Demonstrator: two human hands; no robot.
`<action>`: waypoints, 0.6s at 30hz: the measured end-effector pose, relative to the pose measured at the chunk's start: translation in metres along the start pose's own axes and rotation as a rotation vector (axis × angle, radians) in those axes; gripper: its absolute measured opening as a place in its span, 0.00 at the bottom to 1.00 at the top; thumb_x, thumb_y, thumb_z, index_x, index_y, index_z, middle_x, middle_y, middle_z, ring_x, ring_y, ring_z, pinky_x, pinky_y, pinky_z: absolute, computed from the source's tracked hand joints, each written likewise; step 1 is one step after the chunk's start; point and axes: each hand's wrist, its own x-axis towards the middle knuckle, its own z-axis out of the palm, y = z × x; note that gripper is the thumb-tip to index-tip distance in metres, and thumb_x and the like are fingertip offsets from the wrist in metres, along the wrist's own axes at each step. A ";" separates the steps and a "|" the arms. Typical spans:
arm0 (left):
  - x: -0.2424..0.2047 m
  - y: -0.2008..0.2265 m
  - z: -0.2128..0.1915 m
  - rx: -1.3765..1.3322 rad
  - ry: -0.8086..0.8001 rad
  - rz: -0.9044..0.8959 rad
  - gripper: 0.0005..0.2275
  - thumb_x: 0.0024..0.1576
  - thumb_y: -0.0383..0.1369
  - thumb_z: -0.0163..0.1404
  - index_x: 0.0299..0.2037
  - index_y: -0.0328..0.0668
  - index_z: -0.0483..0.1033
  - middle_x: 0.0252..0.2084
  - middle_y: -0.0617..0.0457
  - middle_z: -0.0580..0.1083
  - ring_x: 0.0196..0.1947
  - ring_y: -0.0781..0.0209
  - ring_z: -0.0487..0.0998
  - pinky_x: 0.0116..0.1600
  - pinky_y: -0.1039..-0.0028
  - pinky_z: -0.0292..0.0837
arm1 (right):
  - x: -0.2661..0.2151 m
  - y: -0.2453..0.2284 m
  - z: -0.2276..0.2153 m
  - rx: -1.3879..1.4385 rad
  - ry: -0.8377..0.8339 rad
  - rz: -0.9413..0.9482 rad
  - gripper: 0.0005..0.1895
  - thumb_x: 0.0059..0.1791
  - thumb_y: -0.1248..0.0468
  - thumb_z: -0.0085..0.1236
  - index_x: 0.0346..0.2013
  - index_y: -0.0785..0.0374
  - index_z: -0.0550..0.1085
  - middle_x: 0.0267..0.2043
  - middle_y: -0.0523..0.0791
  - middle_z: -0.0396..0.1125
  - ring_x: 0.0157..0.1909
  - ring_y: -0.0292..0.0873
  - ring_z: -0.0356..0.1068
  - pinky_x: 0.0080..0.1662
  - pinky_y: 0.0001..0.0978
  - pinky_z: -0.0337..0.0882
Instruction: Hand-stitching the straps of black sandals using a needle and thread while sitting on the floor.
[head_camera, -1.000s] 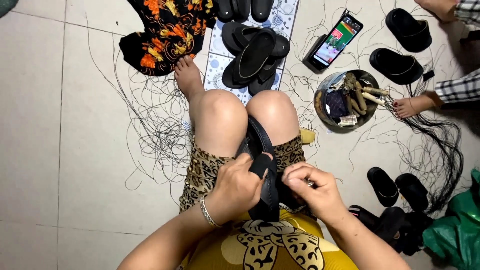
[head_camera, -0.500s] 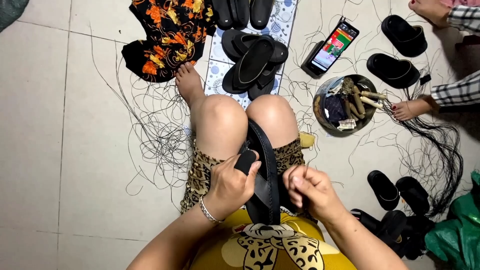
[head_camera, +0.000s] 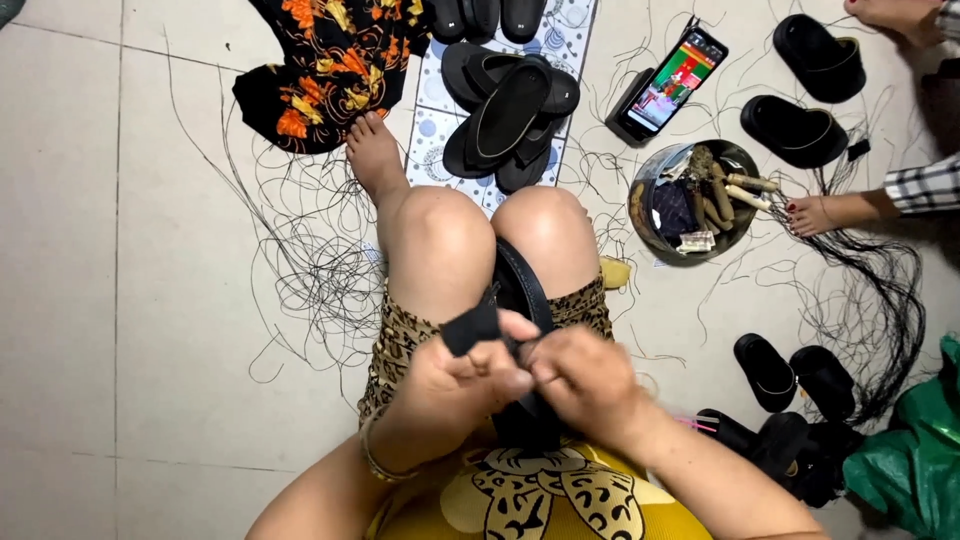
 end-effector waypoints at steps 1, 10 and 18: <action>-0.002 0.002 -0.010 0.002 0.002 -0.003 0.18 0.60 0.24 0.53 0.60 0.25 0.65 0.29 0.61 0.69 0.26 0.76 0.65 0.34 0.89 0.60 | -0.013 0.037 -0.012 0.003 0.001 0.003 0.06 0.38 0.76 0.60 0.25 0.64 0.75 0.29 0.43 0.72 0.26 0.36 0.69 0.28 0.22 0.71; -0.036 -0.006 -0.084 1.035 -0.015 -0.465 0.20 0.59 0.41 0.57 0.16 0.43 0.70 0.14 0.62 0.72 0.14 0.70 0.66 0.23 0.78 0.64 | -0.125 0.278 -0.179 -0.719 0.339 0.732 0.11 0.53 0.75 0.63 0.50 0.75 0.80 0.39 0.51 0.73 0.34 0.42 0.68 0.37 0.32 0.71; 0.012 0.007 -0.047 -0.239 -0.040 0.387 0.13 0.66 0.39 0.52 0.38 0.35 0.78 0.52 0.31 0.76 0.59 0.40 0.75 0.75 0.47 0.59 | -0.016 0.036 -0.040 0.242 -0.370 0.374 0.17 0.48 0.64 0.59 0.52 0.62 0.80 0.30 0.53 0.78 0.32 0.54 0.79 0.39 0.48 0.79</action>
